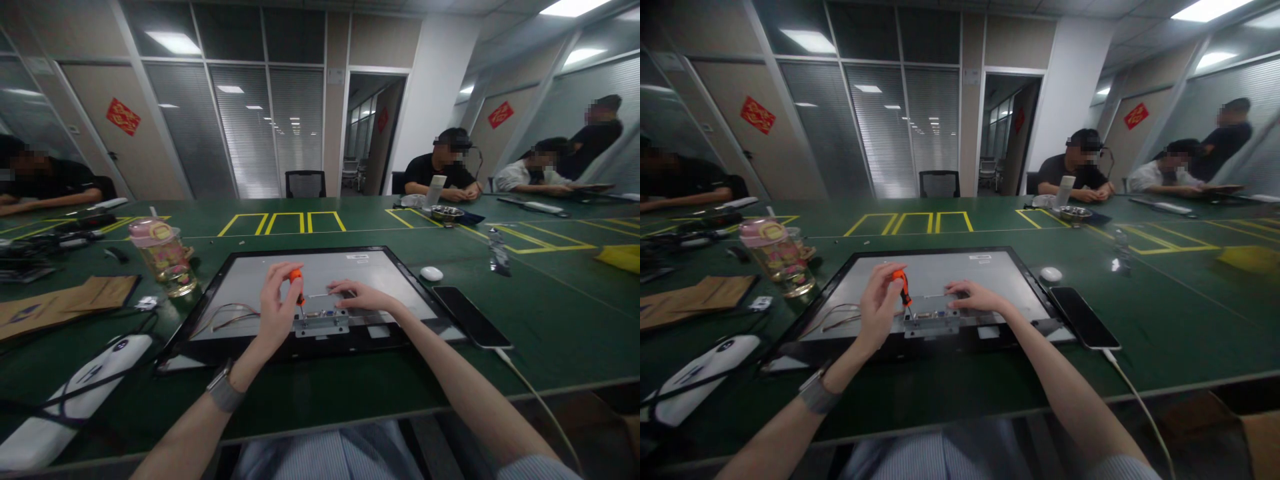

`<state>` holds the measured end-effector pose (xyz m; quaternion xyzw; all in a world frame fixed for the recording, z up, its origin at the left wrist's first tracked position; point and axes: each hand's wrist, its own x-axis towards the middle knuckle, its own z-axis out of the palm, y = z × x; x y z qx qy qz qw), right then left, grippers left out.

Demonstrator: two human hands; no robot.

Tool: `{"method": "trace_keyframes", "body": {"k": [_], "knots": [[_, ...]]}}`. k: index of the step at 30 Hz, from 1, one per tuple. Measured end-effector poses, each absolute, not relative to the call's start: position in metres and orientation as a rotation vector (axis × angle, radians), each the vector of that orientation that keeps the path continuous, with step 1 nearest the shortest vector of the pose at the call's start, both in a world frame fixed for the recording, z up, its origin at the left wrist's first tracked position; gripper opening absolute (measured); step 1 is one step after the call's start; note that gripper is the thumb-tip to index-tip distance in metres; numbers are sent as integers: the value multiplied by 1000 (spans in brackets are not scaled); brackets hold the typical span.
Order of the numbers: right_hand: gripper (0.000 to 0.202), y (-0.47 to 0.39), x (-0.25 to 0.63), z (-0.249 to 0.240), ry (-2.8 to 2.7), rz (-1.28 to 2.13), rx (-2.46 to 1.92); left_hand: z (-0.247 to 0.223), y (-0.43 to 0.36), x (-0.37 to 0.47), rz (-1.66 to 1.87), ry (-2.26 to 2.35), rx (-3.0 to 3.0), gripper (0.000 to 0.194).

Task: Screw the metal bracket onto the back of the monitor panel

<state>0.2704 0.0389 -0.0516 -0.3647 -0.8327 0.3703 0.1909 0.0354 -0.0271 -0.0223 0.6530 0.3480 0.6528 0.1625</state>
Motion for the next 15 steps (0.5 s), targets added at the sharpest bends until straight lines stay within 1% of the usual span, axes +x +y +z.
{"method": "trace_keyframes", "body": {"k": [3,5,11,13,15], "knots": [[55,38,270,-50,-2333,1041,-1018,-21,-30,36,1821,958,1744,27],[55,37,271,-49,-2333,1042,-1023,-22,-30,37,1813,944,1695,26],[53,37,271,-50,-2332,1031,-1048,-23,-26,34,1863,1001,1856,20],[53,37,271,-51,-2331,1030,-1055,-22,-26,34,1856,983,1887,22],[52,38,271,-51,-2335,1036,-1054,-22,-28,34,1830,951,1870,27]]}}
